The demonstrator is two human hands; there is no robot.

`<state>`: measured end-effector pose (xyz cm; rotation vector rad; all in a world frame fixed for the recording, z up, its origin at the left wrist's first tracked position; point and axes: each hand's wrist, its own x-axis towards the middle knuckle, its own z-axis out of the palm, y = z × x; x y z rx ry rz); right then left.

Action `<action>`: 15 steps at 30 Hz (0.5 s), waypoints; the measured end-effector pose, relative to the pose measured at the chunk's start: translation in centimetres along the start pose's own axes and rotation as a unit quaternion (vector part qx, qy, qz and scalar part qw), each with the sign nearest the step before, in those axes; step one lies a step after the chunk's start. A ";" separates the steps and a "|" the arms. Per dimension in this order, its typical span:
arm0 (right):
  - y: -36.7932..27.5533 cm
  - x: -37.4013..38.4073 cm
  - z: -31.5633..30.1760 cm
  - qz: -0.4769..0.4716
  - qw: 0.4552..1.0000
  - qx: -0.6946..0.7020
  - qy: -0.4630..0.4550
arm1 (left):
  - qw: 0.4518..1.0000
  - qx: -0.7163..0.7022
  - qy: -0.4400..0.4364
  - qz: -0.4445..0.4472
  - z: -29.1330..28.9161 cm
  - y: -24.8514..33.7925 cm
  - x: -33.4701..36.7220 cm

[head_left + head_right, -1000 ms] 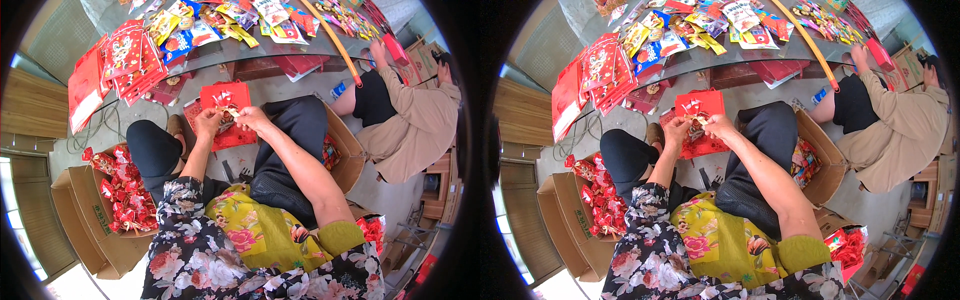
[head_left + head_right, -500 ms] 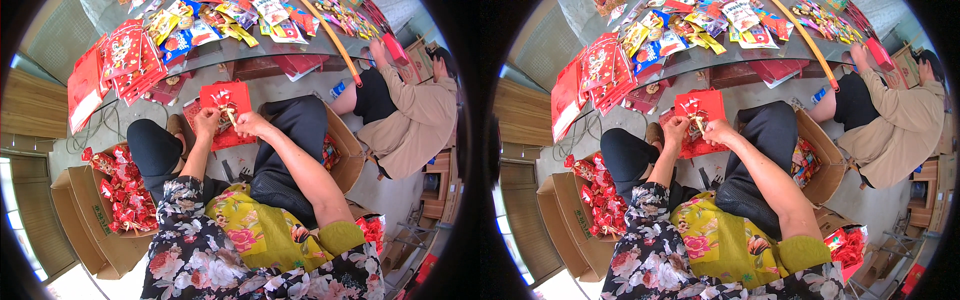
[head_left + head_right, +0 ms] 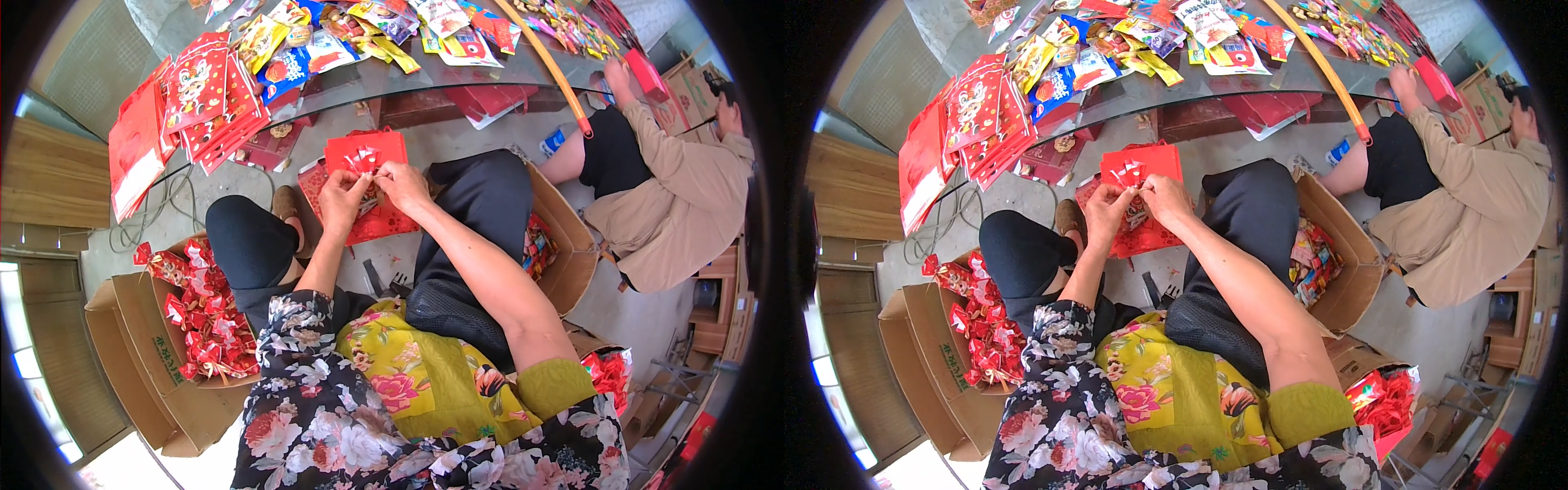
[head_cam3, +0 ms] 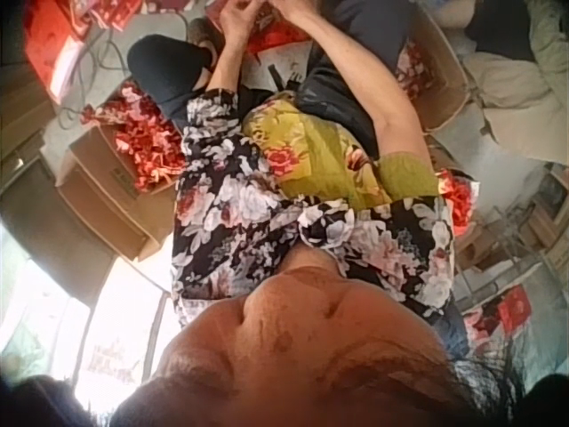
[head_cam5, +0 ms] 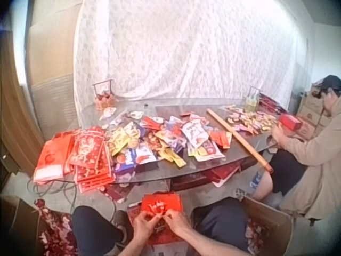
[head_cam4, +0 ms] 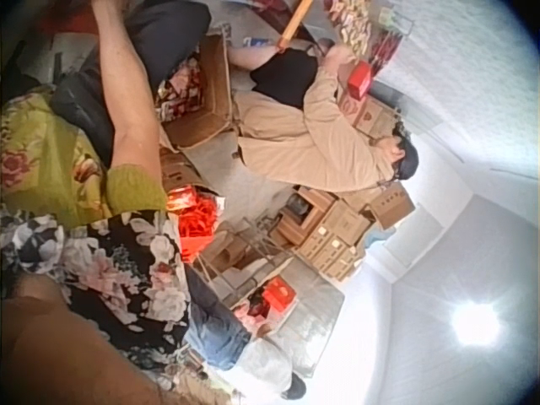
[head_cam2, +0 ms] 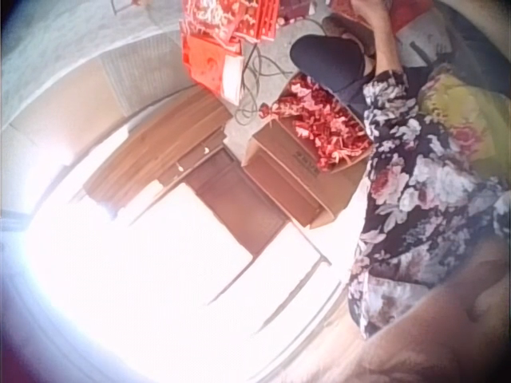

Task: Packing small snack bags into red envelopes on a glass table.

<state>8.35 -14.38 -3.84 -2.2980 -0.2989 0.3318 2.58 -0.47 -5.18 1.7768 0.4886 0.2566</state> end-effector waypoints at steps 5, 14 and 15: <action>-0.6 -0.5 -0.4 -0.007 1.000 0.006 -0.001 | 0.994 0.092 0.010 0.055 0.1 0.0 0.1; -0.9 -0.7 -0.7 0.009 1.000 0.001 -0.001 | 0.984 0.106 0.021 0.142 0.2 -2.0 0.6; -1.0 -0.7 -0.8 0.015 1.000 -0.010 -0.002 | 0.992 0.072 0.018 0.098 0.2 -2.1 0.7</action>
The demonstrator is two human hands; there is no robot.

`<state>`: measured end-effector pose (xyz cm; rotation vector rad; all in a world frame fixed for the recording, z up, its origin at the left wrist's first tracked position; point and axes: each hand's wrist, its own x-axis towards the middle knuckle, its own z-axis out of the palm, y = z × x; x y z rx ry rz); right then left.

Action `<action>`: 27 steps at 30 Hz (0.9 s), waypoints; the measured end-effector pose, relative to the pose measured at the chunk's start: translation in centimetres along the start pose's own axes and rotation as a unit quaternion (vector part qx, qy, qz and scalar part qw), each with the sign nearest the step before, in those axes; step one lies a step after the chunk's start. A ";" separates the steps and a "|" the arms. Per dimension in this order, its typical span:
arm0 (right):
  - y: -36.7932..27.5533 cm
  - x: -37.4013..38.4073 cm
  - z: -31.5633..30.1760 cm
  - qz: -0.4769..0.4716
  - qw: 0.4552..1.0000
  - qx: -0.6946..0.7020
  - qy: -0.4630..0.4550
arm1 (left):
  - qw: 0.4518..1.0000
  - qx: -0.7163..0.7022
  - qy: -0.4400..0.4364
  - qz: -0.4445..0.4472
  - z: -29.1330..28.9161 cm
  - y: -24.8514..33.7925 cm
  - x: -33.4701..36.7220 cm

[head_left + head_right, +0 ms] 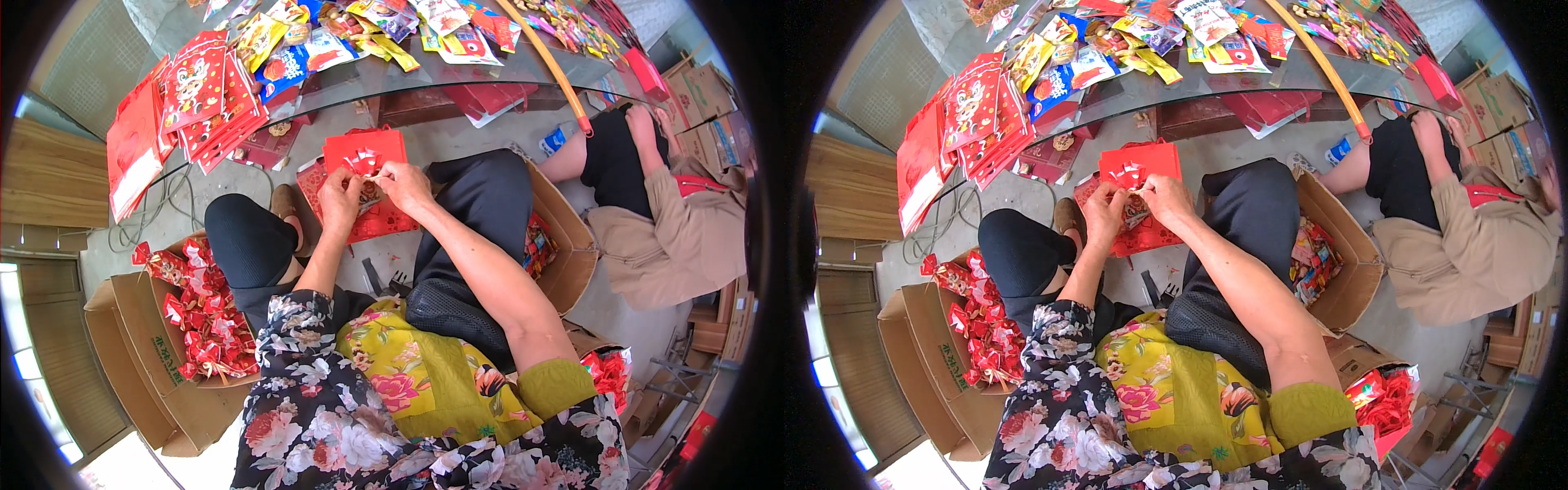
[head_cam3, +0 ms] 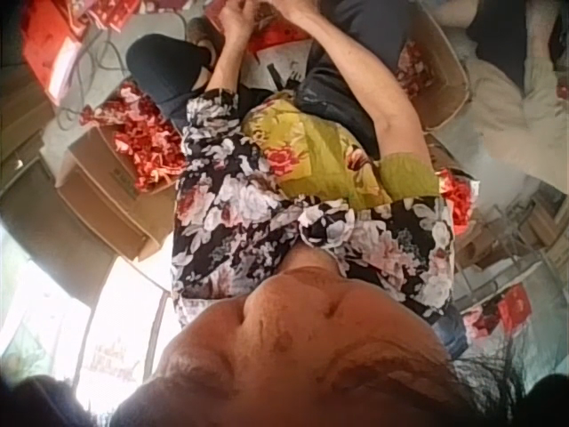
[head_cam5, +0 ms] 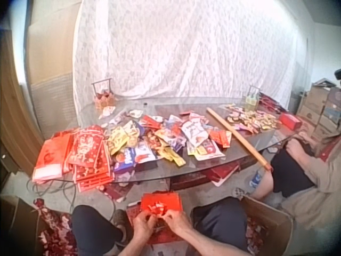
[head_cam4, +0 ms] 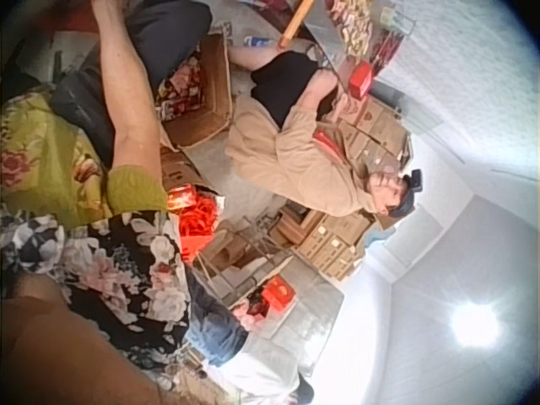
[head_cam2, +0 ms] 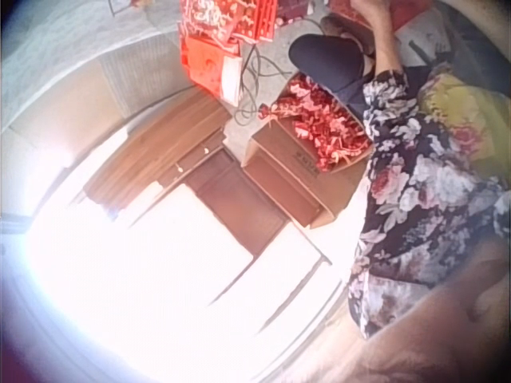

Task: Packing small snack bags into red envelopes on a glass table.

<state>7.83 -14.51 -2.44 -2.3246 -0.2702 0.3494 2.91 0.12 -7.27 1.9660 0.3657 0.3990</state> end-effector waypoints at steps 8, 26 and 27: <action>0.7 0.2 -0.3 0.004 1.000 -0.014 0.011 | 1.000 0.023 0.011 -0.014 -0.5 1.7 0.0; 2.3 2.7 1.5 -0.055 0.990 0.128 -0.010 | 0.994 -0.055 -0.088 -0.045 -0.9 -1.6 -0.7; 1.7 2.4 1.2 -0.086 0.989 0.121 -0.021 | 0.996 -0.010 -0.079 -0.027 -1.0 -1.3 -0.8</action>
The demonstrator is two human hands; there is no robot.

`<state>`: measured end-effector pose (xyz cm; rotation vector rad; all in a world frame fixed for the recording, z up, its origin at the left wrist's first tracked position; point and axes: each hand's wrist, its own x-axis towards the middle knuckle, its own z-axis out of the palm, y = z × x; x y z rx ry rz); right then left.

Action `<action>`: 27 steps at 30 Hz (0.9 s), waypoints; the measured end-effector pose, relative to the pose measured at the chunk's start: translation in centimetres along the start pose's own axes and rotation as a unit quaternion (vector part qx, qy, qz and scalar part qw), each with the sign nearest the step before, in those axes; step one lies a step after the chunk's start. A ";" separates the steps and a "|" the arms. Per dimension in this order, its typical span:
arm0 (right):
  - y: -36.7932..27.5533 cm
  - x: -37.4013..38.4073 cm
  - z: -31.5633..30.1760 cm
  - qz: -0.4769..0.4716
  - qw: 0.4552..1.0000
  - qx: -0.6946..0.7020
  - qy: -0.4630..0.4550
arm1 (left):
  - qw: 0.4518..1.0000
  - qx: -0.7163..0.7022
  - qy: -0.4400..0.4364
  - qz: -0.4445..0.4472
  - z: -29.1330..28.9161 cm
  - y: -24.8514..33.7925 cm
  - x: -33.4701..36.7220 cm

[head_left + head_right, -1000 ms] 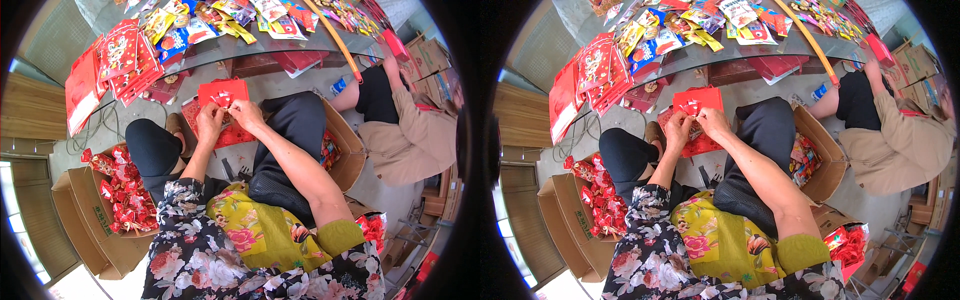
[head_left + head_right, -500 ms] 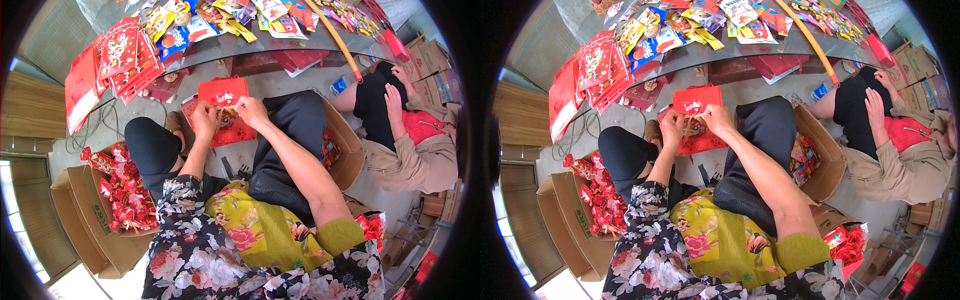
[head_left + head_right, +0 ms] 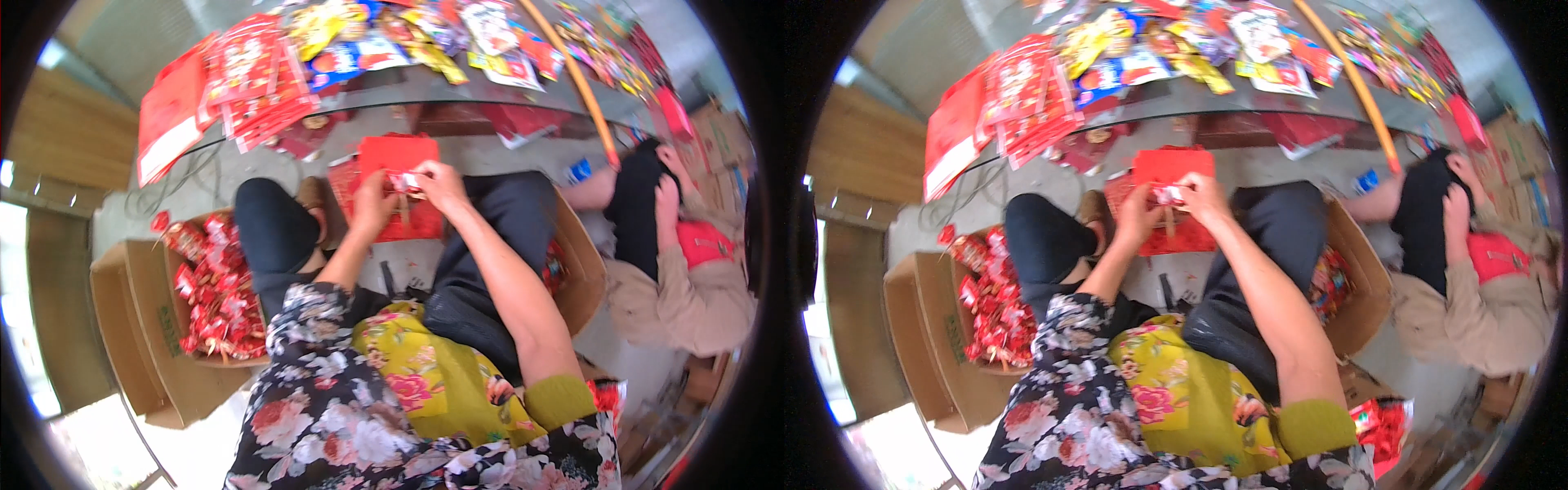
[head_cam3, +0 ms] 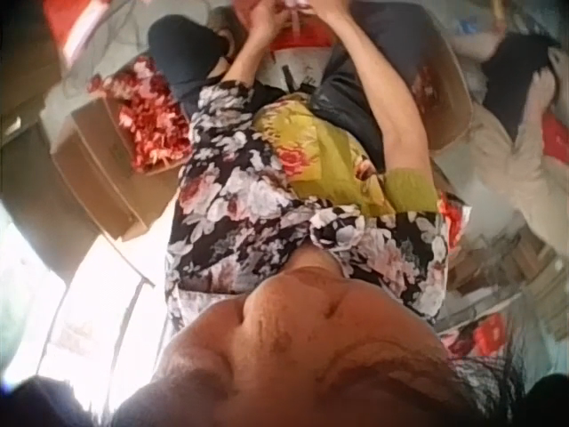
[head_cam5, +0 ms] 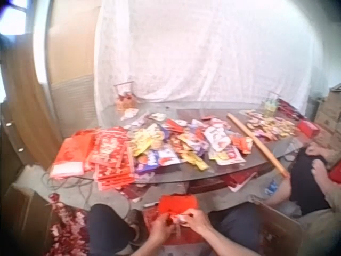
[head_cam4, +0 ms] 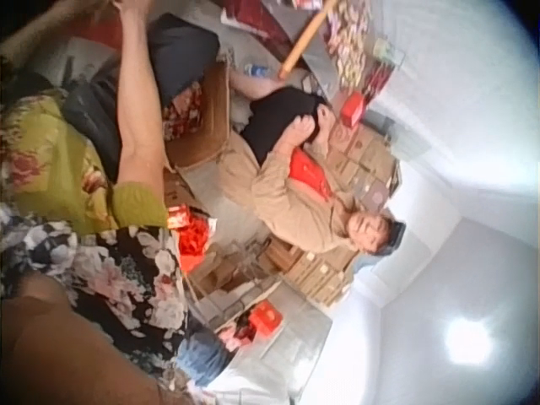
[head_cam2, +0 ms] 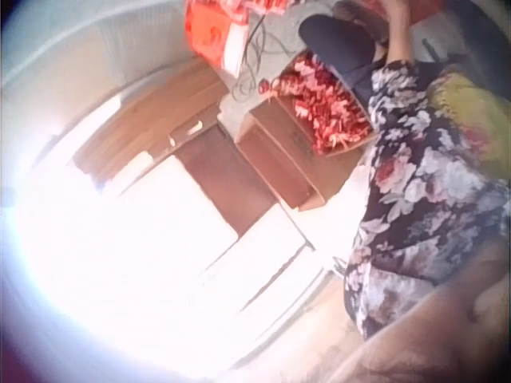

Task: Packing small snack bags into red envelopes on a glass table.

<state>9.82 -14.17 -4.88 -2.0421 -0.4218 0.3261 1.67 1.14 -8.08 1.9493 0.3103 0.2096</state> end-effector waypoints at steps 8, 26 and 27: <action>-2.9 -1.9 -1.3 -0.090 0.992 0.069 -0.059 | 0.986 0.090 0.106 0.089 0.9 0.9 -0.3; -3.0 -1.0 -2.3 0.088 0.944 0.315 0.031 | 0.848 0.011 0.466 0.253 -29.2 13.7 -10.8; -3.1 -1.0 -2.2 0.088 0.944 0.316 0.022 | 0.838 0.016 0.489 0.243 -31.6 12.2 -11.3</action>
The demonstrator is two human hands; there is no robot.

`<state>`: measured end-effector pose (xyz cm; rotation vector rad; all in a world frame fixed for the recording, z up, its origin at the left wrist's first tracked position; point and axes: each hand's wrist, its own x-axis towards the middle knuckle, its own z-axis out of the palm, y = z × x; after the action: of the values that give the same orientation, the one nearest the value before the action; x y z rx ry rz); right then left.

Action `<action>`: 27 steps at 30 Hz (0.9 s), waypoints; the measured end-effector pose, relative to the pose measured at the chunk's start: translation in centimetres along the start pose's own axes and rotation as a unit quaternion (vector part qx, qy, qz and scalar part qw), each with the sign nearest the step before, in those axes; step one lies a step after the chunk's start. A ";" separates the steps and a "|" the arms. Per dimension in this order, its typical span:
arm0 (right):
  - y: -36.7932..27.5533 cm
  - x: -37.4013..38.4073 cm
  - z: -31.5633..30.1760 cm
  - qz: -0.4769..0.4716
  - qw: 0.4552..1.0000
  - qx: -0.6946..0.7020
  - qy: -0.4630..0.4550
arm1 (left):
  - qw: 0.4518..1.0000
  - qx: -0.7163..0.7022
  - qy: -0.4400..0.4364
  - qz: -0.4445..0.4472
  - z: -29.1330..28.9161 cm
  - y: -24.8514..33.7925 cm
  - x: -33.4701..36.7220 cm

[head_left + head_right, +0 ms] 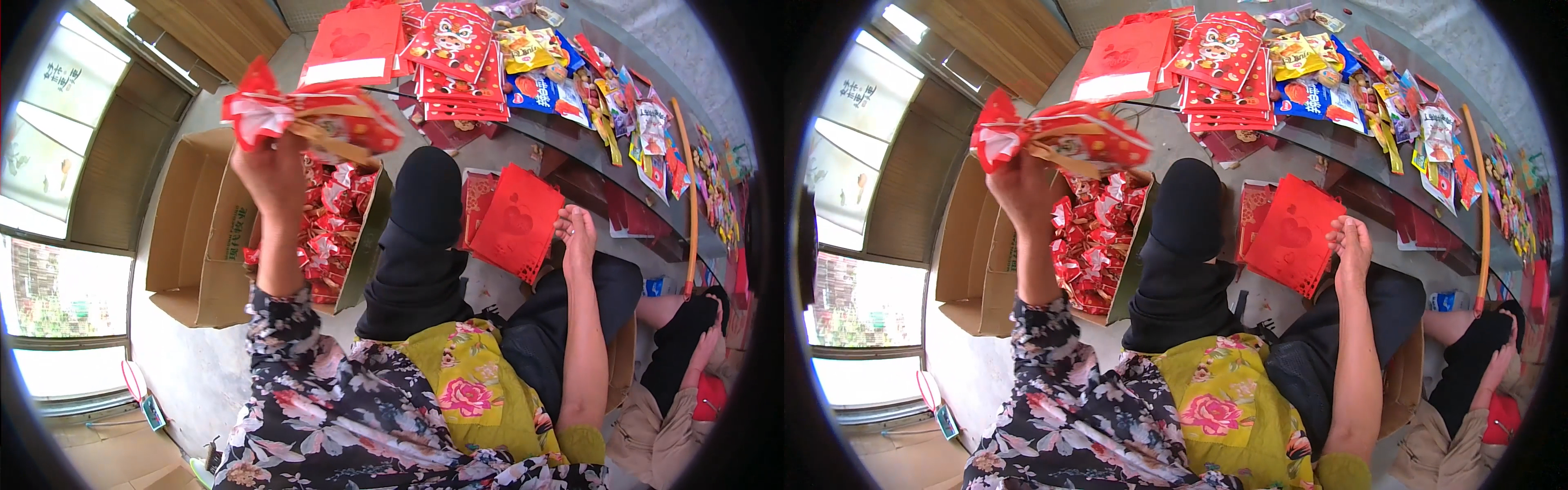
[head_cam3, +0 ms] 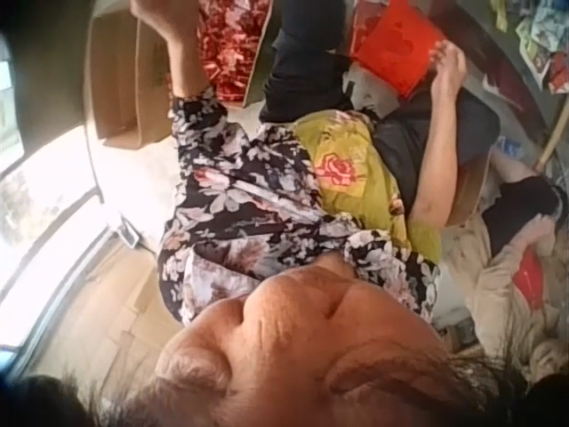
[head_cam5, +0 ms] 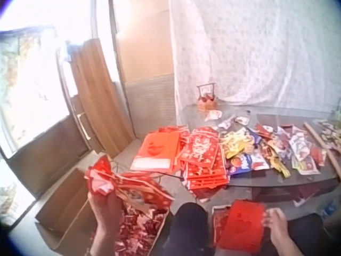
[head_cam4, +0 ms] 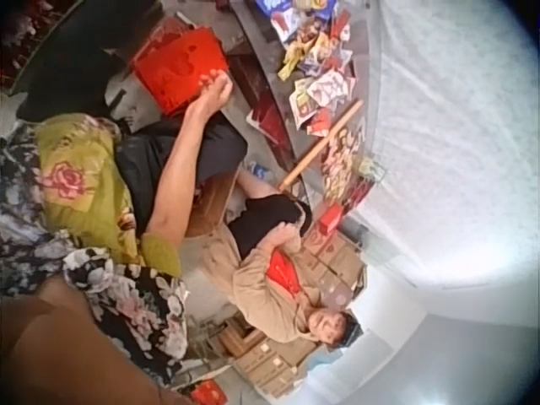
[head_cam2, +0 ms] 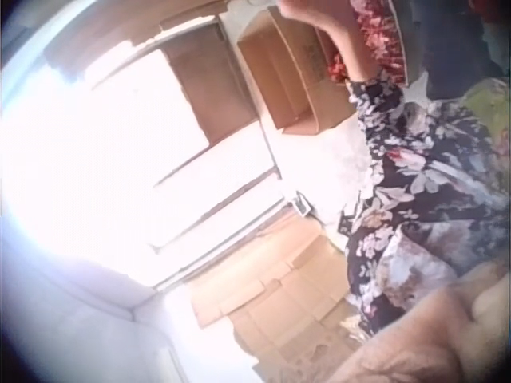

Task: Packing small snack bags into red envelopes on a glass table.

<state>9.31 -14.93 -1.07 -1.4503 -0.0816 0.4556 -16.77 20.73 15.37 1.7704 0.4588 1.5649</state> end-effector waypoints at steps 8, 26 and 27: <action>1.0 0.5 0.5 0.011 1.000 -0.027 -0.012 | 0.956 0.290 0.002 -0.051 -10.0 -9.7 2.9; 2.3 1.1 1.5 0.017 0.996 -0.090 -0.021 | 0.842 0.411 -0.280 -0.208 -13.1 -26.9 1.6; 2.3 1.0 1.5 0.017 0.995 -0.095 -0.022 | 0.845 0.406 -0.276 -0.213 -12.7 -27.6 1.4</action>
<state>9.13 -13.07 -3.28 -1.6309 -0.1388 0.5194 -23.36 43.96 -3.14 2.3871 1.2398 0.4876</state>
